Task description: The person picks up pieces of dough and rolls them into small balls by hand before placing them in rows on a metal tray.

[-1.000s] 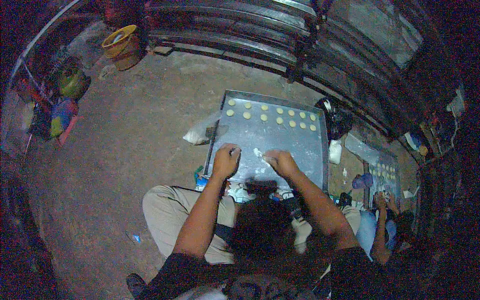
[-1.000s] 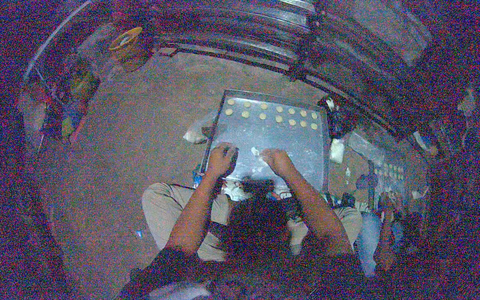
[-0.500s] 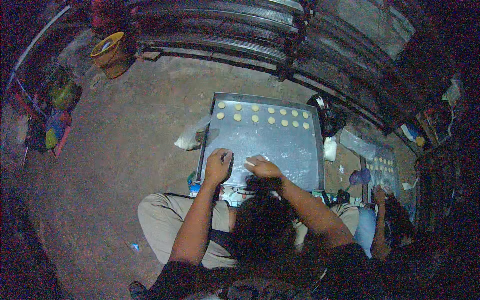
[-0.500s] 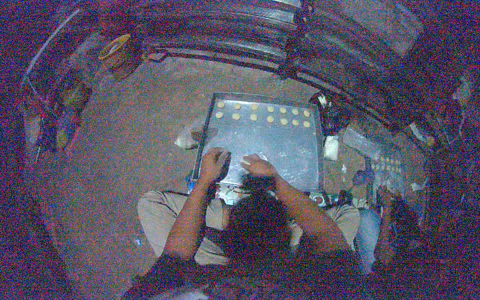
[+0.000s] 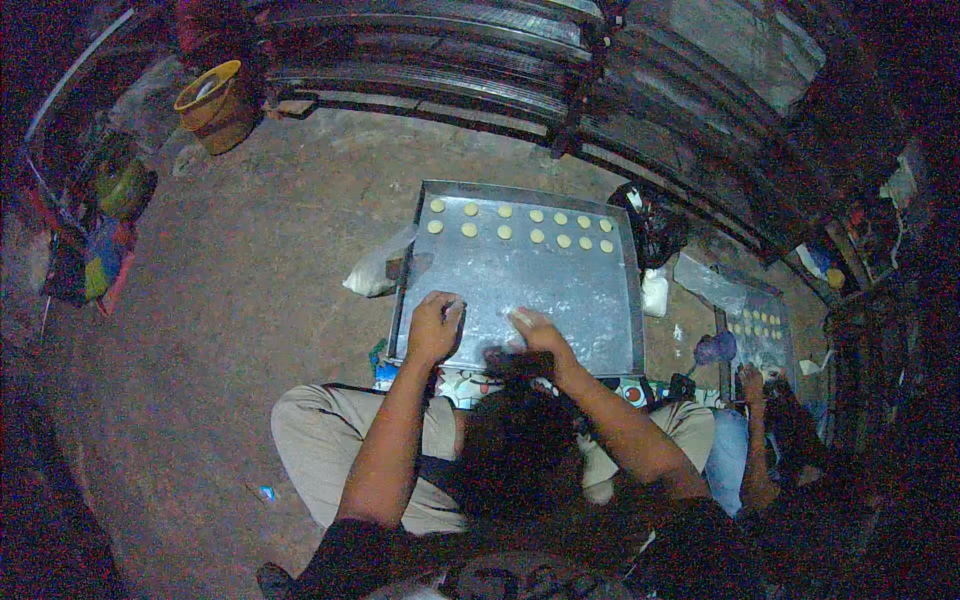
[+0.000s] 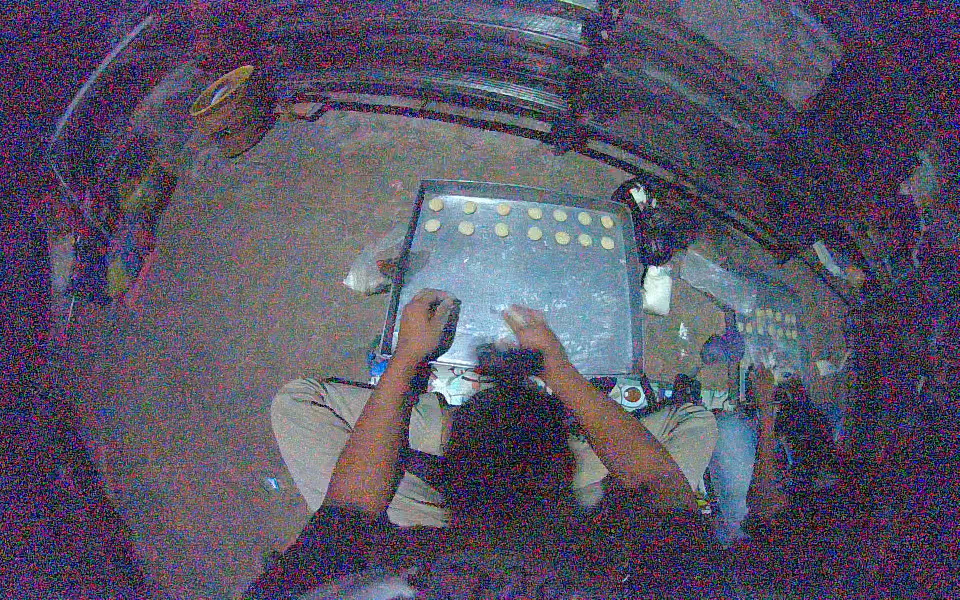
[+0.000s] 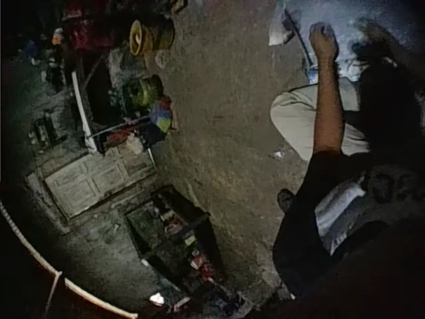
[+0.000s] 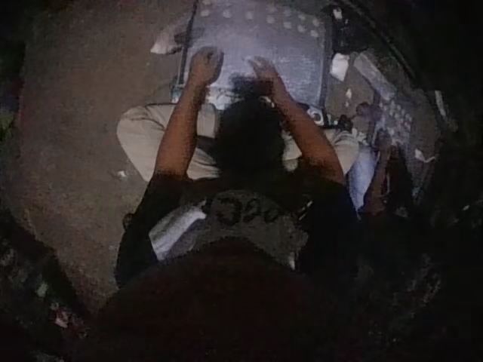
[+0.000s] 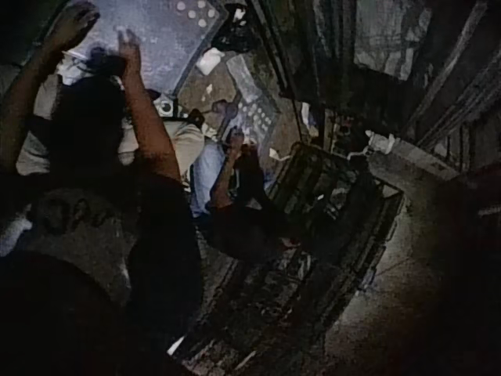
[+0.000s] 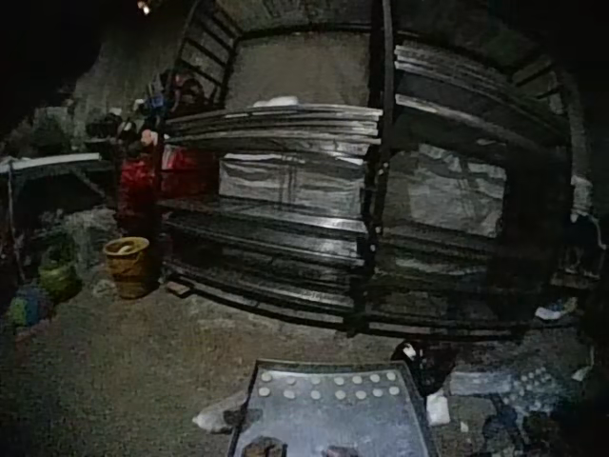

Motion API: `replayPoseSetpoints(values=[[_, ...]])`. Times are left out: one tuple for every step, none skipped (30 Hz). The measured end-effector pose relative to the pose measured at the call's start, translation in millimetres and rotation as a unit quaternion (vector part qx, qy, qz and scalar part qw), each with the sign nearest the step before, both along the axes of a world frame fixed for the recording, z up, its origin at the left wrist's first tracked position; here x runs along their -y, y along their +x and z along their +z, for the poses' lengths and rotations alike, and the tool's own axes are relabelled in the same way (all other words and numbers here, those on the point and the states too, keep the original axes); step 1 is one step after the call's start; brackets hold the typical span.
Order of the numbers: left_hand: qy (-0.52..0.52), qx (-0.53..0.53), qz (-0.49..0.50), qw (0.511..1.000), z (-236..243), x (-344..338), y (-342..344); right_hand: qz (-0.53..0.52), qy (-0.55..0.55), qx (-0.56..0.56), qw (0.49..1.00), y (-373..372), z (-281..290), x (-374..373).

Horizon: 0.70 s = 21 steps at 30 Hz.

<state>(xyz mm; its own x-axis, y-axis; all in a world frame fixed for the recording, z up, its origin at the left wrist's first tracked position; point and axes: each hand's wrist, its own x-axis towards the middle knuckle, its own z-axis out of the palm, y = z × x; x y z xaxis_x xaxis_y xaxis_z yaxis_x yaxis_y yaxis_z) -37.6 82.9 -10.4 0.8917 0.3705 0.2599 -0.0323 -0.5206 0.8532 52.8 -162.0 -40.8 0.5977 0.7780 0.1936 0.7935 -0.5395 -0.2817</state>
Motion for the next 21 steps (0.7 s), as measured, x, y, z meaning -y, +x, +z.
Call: replayPoseSetpoints(values=[[0.009,-0.003,0.002,1.0,2.7,0.6,-1.6,0.051,-0.039,-0.026,0.998,1.4,2.3,-4.0],[0.011,-0.01,0.0,1.0,2.2,1.5,-1.5,0.101,-0.077,-0.051,0.991,3.2,5.2,-6.1],[0.013,-0.015,-0.002,1.0,1.4,0.4,-2.0,0.124,-0.097,-0.05,0.986,7.9,1.6,-4.5],[0.015,-0.018,-0.009,1.0,-0.4,0.4,0.4,0.143,-0.119,-0.046,0.981,16.8,-3.1,2.6],[0.007,-0.024,-0.015,1.0,-3.3,1.5,1.3,0.162,-0.14,-0.043,0.976,25.1,-7.4,11.3],[0.002,-0.028,-0.012,1.0,-10.5,-2.2,0.4,0.214,-0.127,-0.029,0.968,30.1,7.3,10.0],[-0.006,-0.033,-0.012,0.999,-9.3,-3.2,-1.0,0.193,-0.131,-0.015,0.972,29.4,11.7,15.4],[0.042,-0.039,-0.011,0.998,-8.2,-4.0,-2.0,0.171,-0.136,0.0,0.976,25.5,15.0,21.6],[0.033,-0.031,-0.011,0.999,-9.7,-3.6,-3.1,0.15,-0.141,0.014,0.979,21.9,16.5,29.3],[0.024,-0.023,-0.011,0.999,-11.6,-3.2,-4.0,0.11,-0.12,0.058,0.985,18.9,20.4,33.7],[0.015,-0.015,-0.011,1.0,-13.1,-3.4,-4.1,0.05,-0.087,0.031,0.994,24.4,19.6,35.7],[0.034,-0.005,-0.019,0.999,-11.7,-4.0,-2.4,-0.012,-0.055,0.003,0.998,29.8,23.0,36.8],[0.031,-0.006,-0.023,0.999,-11.0,-1.9,-2.0,-0.073,-0.022,-0.025,0.997,35.1,25.9,37.4],[0.027,-0.006,-0.026,0.999,-10.2,0.4,-1.3,-0.117,0.06,-0.111,0.985,40.7,30.3,41.9],[0.026,-0.007,-0.033,0.999,-5.5,3.0,0.6,-0.166,0.147,-0.215,0.951,44.8,25.8,45.4],[0.011,-0.003,-0.041,0.999,-1.3,6.8,1.3,-0.212,0.232,-0.314,0.896,49.7,21.1,48.3],[-0.004,0.002,-0.05,0.999,2.6,12.1,0.8,-0.252,0.312,-0.406,0.821,54.0,16.7,53.3],[-0.017,0.004,-0.049,0.999,7.6,12.4,-2.9,-0.212,0.48,-0.542,0.657,46.9,20.2,44.0],[-0.011,0.004,-0.069,0.998,11.4,15.2,-2.3,-0.19,0.504,-0.587,0.604,43.0,18.9,44.1],[-0.005,0.005,-0.089,0.996,15.3,18.1,-0.9,-0.168,0.525,-0.629,0.548,39.5,18.2,45.5],[0.002,0.001,-0.105,0.994,19.5,19.5,-3.2,-0.144,0.54,-0.672,0.485,34.2,17.0,41.0]])
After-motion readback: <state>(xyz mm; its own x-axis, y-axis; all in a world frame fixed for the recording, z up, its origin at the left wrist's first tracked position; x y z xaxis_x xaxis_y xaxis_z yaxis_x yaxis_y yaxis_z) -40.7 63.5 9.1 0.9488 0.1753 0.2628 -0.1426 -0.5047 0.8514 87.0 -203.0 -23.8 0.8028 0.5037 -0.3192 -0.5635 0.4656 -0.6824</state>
